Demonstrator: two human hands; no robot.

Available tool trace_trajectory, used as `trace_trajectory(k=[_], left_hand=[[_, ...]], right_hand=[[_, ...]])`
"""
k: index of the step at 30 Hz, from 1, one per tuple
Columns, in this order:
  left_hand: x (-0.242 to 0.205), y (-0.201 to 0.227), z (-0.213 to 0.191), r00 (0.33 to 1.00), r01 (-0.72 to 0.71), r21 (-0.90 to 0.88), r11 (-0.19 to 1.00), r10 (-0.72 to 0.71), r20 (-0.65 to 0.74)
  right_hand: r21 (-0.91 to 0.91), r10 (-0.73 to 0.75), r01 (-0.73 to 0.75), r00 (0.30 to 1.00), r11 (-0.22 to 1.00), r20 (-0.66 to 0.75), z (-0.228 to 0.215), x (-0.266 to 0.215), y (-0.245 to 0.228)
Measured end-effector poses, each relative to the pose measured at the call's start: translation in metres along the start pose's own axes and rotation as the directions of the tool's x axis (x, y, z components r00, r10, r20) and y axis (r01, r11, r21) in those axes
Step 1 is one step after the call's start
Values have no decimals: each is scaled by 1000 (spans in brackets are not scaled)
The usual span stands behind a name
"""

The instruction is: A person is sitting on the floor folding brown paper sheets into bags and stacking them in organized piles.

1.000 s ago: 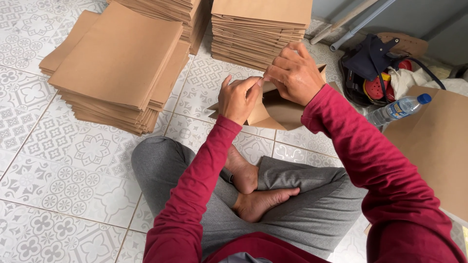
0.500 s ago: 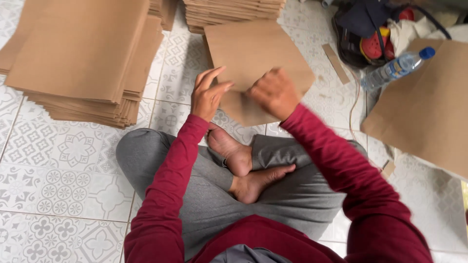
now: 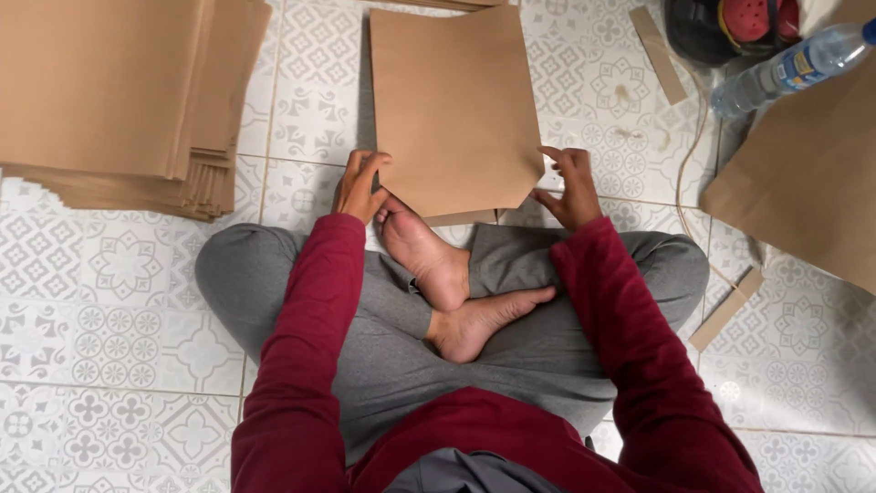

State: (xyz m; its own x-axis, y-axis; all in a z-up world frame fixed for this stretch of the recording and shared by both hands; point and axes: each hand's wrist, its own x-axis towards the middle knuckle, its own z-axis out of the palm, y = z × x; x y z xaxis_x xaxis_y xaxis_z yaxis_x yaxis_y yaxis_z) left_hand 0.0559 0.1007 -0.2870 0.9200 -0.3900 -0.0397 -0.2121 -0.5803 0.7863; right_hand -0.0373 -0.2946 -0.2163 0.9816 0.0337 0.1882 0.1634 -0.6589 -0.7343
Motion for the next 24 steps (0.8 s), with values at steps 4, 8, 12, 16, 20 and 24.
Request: trace_trajectory(k=[4, 8, 12, 16, 20, 24], left_hand=[[2, 1, -1, 999, 23, 59, 998, -25, 36], [5, -6, -11, 996, -73, 120, 990, 79, -44], [12, -18, -10, 982, -162, 106, 981, 170, -78], [19, -33, 2, 977, -193, 25, 981, 194, -91], [22, -46, 14, 983, -105, -25, 994, 100, -153], [21, -50, 19, 987, 34, 100, 994, -18, -161]], right_hand=[[177, 35, -46, 997, 983, 62, 23, 22, 26], [241, 87, -121, 985, 963, 148, 48, 34, 54], [240, 71, -100, 989, 966, 126, 55, 35, 70], [244, 82, -102, 993, 964, 89, 51, 36, 59], [143, 71, -79, 996, 987, 59, 55, 38, 57], [-84, 13, -9, 998, 996, 53, 68, 30, 92]])
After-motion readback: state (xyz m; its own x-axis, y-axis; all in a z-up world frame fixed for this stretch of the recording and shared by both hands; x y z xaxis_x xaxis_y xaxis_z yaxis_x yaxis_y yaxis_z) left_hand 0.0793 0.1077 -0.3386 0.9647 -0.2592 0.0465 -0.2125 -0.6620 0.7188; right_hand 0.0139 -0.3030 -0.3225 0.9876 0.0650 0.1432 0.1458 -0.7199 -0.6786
